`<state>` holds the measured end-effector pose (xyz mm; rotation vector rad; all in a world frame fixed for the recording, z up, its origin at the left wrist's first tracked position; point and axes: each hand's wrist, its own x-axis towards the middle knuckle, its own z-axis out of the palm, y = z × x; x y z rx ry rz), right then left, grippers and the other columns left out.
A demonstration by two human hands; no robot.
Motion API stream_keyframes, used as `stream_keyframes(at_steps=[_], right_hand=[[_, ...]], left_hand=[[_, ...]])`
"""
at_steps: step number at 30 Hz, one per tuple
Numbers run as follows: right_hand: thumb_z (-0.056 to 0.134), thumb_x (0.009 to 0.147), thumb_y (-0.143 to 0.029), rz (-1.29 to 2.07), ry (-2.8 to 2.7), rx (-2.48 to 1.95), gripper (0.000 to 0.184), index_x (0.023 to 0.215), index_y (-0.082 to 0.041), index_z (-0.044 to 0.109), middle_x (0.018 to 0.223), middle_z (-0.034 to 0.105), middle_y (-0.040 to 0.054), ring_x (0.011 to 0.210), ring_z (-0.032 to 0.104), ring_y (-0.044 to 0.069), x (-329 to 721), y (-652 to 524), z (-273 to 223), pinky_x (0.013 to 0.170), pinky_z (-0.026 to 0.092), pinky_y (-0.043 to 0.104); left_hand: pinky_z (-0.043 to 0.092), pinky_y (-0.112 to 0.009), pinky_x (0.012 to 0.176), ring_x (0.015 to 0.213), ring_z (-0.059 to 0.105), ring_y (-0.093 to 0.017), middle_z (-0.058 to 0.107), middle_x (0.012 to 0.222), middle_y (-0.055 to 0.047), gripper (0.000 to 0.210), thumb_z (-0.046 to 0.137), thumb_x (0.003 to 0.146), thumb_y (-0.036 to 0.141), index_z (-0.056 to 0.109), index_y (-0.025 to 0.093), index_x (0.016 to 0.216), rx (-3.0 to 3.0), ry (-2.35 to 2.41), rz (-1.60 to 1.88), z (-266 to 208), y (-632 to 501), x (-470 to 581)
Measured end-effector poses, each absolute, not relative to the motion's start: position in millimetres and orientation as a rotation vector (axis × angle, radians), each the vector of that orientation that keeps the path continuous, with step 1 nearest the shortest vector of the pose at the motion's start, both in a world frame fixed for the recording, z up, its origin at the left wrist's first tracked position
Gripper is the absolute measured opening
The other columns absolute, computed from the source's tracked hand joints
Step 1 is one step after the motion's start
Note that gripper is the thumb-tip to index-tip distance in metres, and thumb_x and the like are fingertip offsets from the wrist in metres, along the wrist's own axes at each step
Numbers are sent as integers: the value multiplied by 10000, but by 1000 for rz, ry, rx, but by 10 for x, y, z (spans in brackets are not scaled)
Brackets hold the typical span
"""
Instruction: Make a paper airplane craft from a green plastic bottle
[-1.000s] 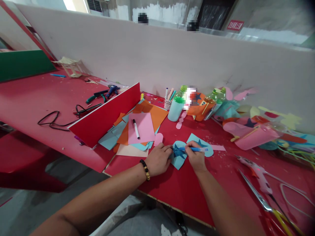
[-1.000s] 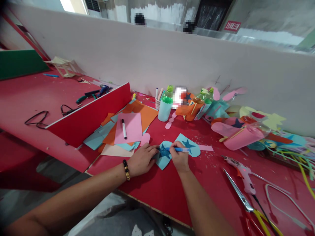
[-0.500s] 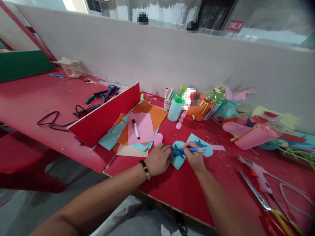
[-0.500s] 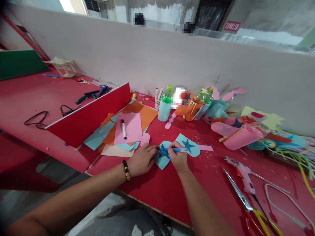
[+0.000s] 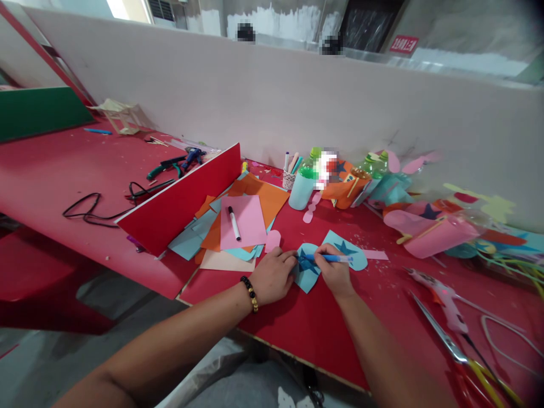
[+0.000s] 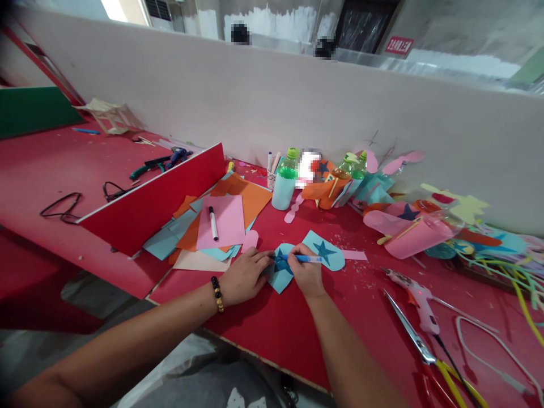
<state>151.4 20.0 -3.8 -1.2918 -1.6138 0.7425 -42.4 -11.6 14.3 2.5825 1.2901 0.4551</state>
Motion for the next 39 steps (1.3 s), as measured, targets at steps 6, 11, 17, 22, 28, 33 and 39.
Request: stream_keyframes(at_steps=[6,11,17,22,28,33,39], right_hand=[[534,770,-236,718,-1592,-1285,142,632,-209,516,586,486,-36,574,455,132,1511,197,-21,554,376,254],[537,766,-226,720,-1561,-1316,148,623,-212,499,570,465,-43,559,435,130,1515,198,-39,537,359,255],[532,767,-226,725,-1575,-1305,143,628,-212,504,576,479,-39,568,452,134,1524,204,-42,550,370,259],[532,787,-246,752,-1612,-1273,144,647,-212,522,591,500,-33,574,461,137,1530,203,-36,548,373,259],[534,773,-234,736,-1592,-1291,158,618,-211,510,572,488,-35,570,455,136,1529,200,-28,547,368,258],[536,782,-230,806,-1649,-1247,141,644,-206,527,586,501,-36,569,458,131,1531,191,-27,543,364,256],[528,783,-228,784,-1633,-1245,146,639,-202,523,584,499,-38,573,454,128,1527,194,-27,548,366,253]], left_hand=[[395,-365,959,1023,516,-219,550,1309,-66,259,560,825,170,557,159,1084,2601,1285,463,134,-114,-424],[395,-368,956,1034,511,-217,537,1323,-65,257,552,833,176,550,173,1090,2594,1292,441,142,-118,-423],[389,-373,970,1044,513,-225,550,1308,-76,241,553,832,183,555,168,1073,2591,1282,445,154,-120,-422],[394,-373,966,1041,514,-228,546,1319,-65,259,549,819,166,559,170,1077,2571,1287,461,143,-120,-425],[399,-372,961,1024,513,-228,548,1315,-72,251,548,818,169,564,160,1068,2580,1286,476,142,-122,-430],[403,-367,955,1028,513,-224,548,1315,-69,276,558,802,147,559,161,1077,2578,1284,468,155,-125,-427],[396,-366,961,1032,507,-230,550,1315,-59,275,566,799,159,562,169,1074,2578,1297,478,128,-122,-423]])
